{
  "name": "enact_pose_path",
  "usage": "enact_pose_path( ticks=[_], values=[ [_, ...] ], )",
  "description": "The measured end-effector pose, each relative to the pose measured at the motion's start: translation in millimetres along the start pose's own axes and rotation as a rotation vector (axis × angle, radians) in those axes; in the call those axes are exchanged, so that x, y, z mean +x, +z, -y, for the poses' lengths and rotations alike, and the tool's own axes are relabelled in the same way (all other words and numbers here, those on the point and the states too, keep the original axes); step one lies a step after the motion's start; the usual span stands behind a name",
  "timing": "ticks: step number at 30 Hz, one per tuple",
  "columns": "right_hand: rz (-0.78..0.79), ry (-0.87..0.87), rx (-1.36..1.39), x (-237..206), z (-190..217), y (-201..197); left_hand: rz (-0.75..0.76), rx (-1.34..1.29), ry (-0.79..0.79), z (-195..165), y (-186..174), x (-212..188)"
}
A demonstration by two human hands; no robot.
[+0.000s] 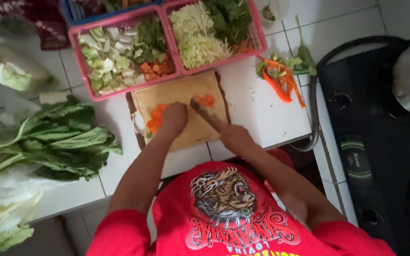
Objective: The person slices carrots into thin rounds and then dices them into small pieces on a wooden cutting board using a cleaver. The diced carrots accumulate on the board as the person continues cutting.
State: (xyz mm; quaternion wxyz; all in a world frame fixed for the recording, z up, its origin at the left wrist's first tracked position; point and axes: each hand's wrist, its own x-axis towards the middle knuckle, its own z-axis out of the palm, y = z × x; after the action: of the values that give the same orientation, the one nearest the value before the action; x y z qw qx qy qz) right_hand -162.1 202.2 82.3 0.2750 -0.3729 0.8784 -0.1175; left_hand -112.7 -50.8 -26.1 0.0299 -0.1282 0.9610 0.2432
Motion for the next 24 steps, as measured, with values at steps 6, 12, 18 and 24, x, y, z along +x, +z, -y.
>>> enact_pose_path(
  ticks=[6, 12, 18, 24],
  values=[
    [-0.099, -0.017, 0.222, -10.3, -1.5, 3.0, -0.328, -0.112, 0.015, 59.3, -42.7, -3.0],
    [-0.073, 0.031, 0.274, -7.2, -7.3, 15.5, -0.179, 0.018, -0.041, 71.9, -61.1, -12.4],
    [-0.108, 0.098, 0.268, -0.8, -19.0, 12.2, -0.016, 0.020, -0.065, 47.7, -60.0, -12.9],
    [-0.132, 0.115, 0.279, -4.9, -14.9, 17.1, 0.000, 0.083, 0.026, 37.9, -68.2, -14.0]
  ],
)
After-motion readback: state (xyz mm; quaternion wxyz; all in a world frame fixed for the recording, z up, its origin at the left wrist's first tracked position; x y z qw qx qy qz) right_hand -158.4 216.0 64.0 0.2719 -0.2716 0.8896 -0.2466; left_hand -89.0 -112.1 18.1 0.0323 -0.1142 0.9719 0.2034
